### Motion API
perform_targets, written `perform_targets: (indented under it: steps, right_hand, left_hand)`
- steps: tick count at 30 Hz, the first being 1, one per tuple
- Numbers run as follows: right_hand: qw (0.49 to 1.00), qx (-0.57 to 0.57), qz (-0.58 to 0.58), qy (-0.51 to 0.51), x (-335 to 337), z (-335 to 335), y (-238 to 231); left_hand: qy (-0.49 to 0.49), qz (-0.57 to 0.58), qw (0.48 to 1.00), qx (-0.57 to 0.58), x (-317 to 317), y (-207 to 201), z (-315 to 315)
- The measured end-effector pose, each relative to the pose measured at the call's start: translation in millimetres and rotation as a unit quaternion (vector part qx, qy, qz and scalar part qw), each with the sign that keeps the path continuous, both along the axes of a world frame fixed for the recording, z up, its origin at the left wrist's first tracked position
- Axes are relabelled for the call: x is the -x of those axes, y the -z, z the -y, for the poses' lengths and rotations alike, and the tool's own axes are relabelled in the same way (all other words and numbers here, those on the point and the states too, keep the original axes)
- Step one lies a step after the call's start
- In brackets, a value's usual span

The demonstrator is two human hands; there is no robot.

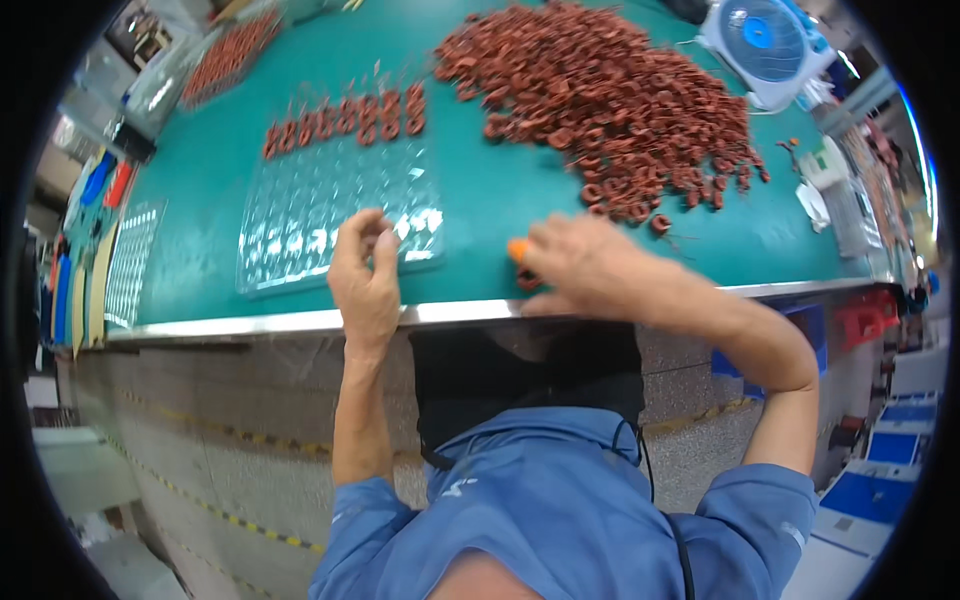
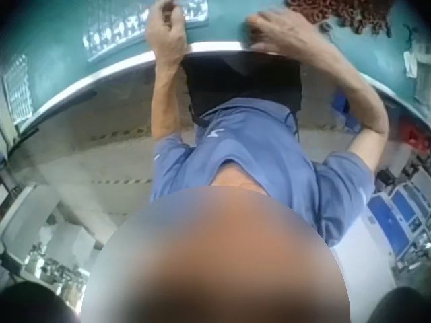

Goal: Picking up copper wire coils from a pile and placing them into a plastic grid tray for organization.

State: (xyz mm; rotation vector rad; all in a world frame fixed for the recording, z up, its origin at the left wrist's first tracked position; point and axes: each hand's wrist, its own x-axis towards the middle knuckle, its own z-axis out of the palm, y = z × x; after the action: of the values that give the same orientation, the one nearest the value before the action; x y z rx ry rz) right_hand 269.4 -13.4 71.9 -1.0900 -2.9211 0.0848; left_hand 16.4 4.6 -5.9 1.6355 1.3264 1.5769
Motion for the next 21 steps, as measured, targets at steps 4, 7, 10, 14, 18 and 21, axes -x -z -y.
perform_targets:
  steps: [4,7,10,14,18,21]
  right_hand:
    - [0.995,-0.065,-0.079,-0.002,-19,20,50]
    - [0.977,-0.125,-0.170,-0.003,-16,24,56]
    - [0.961,-0.201,-0.186,-0.050,-16,30,47]
    - [0.942,-0.180,-0.281,-0.032,-1,29,48]
    - [0.888,-0.119,-0.430,0.109,-7,40,31]
    - [0.762,0.172,-0.582,0.223,-9,42,43]
  left_hand:
    - [0.012,-0.061,0.997,-0.052,-14,8,14]
    - [0.078,-0.062,0.995,0.029,-39,-6,36]
    - [0.261,-0.043,0.947,0.182,-62,-15,42]
    - [0.349,0.123,0.900,0.232,-61,-18,48]
    - [0.366,0.157,0.896,0.194,-71,-12,48]
    - [0.389,0.151,0.892,0.175,-77,-17,49]
